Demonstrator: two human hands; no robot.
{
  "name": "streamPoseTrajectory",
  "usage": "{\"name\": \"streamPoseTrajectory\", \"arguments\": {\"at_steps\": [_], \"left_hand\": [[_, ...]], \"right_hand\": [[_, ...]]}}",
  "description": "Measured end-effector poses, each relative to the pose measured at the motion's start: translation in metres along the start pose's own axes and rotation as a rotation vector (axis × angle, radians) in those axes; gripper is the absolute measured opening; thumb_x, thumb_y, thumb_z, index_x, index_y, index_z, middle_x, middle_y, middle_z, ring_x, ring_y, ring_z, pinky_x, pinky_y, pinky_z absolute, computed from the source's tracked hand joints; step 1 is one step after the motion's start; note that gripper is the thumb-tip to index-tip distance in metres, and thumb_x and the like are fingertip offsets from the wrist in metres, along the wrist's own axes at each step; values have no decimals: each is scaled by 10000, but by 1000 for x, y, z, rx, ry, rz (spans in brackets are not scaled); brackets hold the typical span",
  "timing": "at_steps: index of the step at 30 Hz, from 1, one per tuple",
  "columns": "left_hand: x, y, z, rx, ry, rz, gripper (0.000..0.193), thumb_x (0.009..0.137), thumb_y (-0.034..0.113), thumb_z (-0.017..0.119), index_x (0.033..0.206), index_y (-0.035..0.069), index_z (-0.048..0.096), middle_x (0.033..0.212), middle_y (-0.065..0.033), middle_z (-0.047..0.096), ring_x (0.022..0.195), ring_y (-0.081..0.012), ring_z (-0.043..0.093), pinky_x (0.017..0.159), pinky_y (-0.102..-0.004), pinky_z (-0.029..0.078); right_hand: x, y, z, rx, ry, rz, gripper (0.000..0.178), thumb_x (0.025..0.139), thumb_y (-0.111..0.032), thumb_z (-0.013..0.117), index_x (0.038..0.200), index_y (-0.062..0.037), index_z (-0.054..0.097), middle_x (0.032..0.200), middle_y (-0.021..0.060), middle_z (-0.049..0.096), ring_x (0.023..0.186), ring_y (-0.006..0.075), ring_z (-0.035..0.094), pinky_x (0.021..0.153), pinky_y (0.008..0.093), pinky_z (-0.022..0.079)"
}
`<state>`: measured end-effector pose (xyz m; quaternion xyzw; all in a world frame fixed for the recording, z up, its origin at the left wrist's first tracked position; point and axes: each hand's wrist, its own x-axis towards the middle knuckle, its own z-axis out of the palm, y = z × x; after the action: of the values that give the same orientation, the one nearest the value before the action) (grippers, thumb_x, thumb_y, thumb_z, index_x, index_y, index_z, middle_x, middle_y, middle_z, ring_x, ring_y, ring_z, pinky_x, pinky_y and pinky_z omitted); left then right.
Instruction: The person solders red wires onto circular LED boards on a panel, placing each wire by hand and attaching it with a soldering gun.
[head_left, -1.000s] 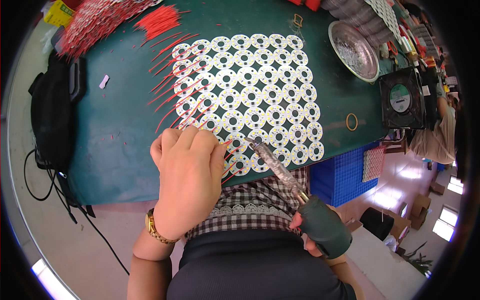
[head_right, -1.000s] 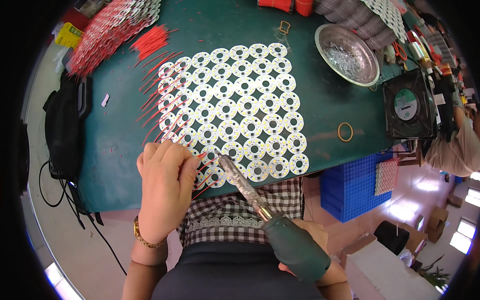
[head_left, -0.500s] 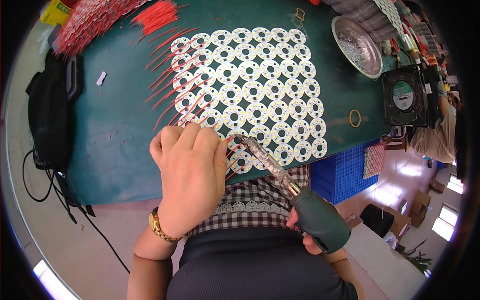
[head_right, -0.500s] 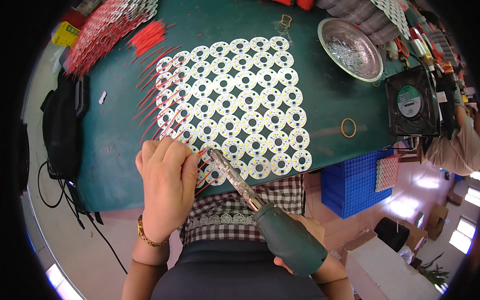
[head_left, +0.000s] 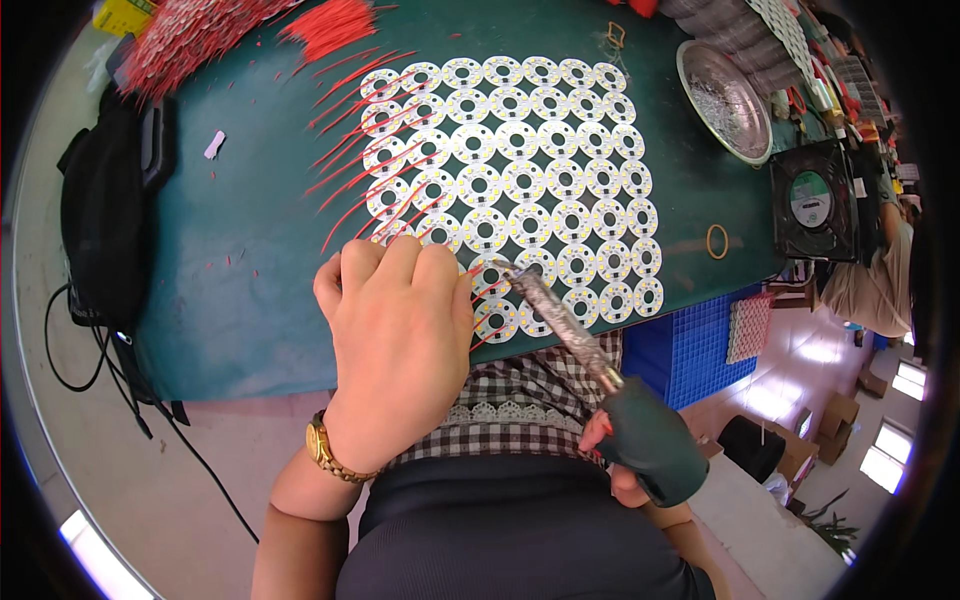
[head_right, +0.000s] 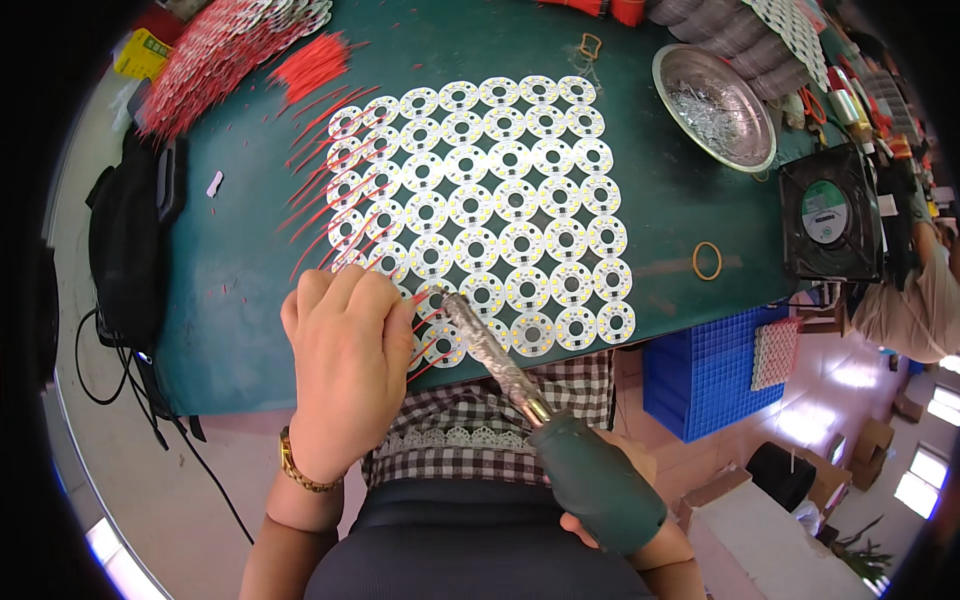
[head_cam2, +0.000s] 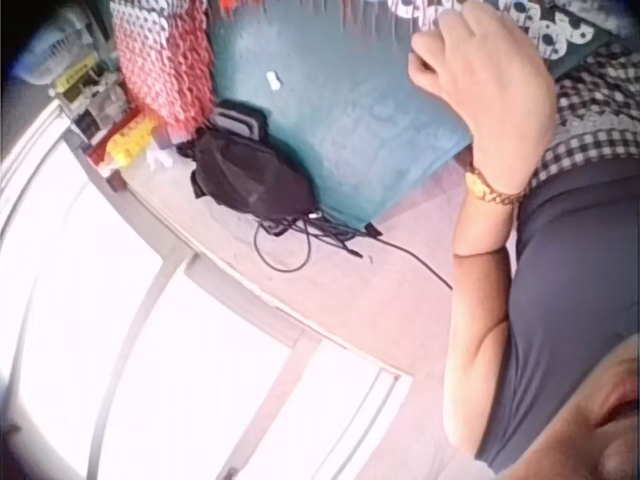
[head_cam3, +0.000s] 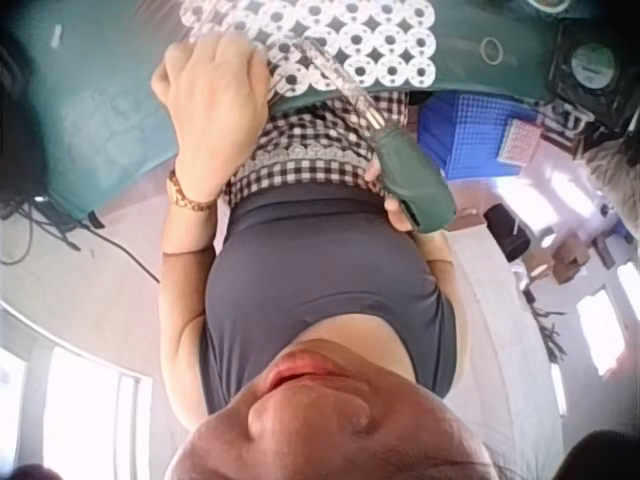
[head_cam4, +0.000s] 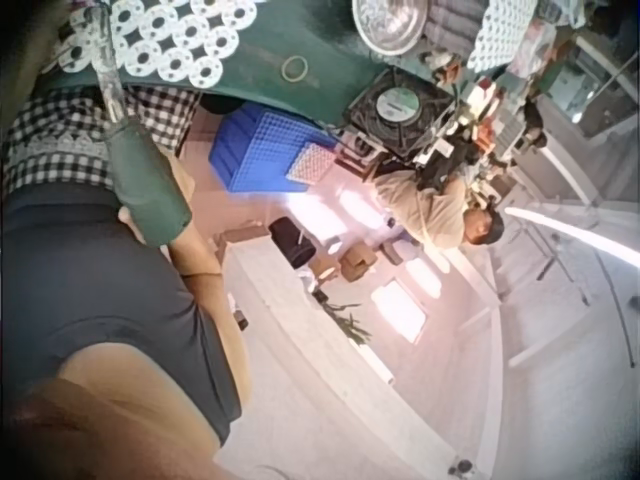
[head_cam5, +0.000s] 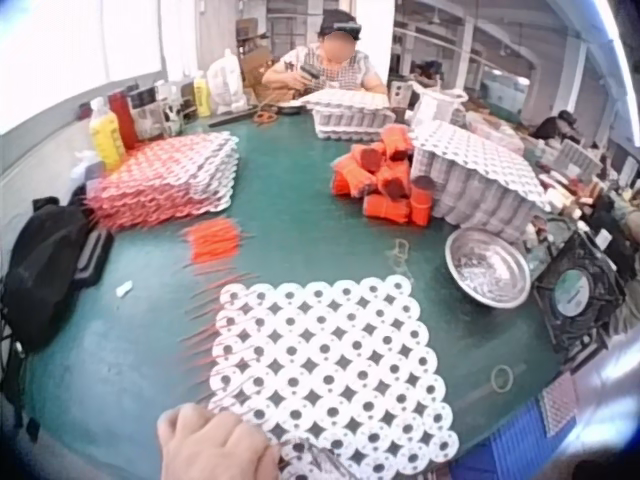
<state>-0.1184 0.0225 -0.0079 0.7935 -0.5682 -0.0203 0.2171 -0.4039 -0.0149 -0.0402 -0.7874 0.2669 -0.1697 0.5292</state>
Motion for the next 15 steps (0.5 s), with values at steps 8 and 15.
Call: {"name": "streamPoseTrajectory", "arguments": {"at_steps": [8, 15], "left_hand": [[-1, -10, -15, 22, 42, -39, 86, 853, 104, 645, 825, 80, 566, 794, -42, 547, 795, -260, 470, 792, -409, 337], [16, -11, -17, -39, 244, -84, 45, 858, 80, 645, 877, 107, 615, 788, -12, 541, 776, -232, 475, 773, -373, 326]], "right_hand": [[14, -25, -17, 386, 55, 363, 341, 774, -254, 753, 1025, -54, 640, 840, 80, 653, 768, 175, 629, 619, 323, 483], [26, -36, -5, 482, 257, 138, 375, 771, -274, 781, 1029, -35, 652, 841, 55, 683, 742, 135, 623, 635, 261, 479]]}}
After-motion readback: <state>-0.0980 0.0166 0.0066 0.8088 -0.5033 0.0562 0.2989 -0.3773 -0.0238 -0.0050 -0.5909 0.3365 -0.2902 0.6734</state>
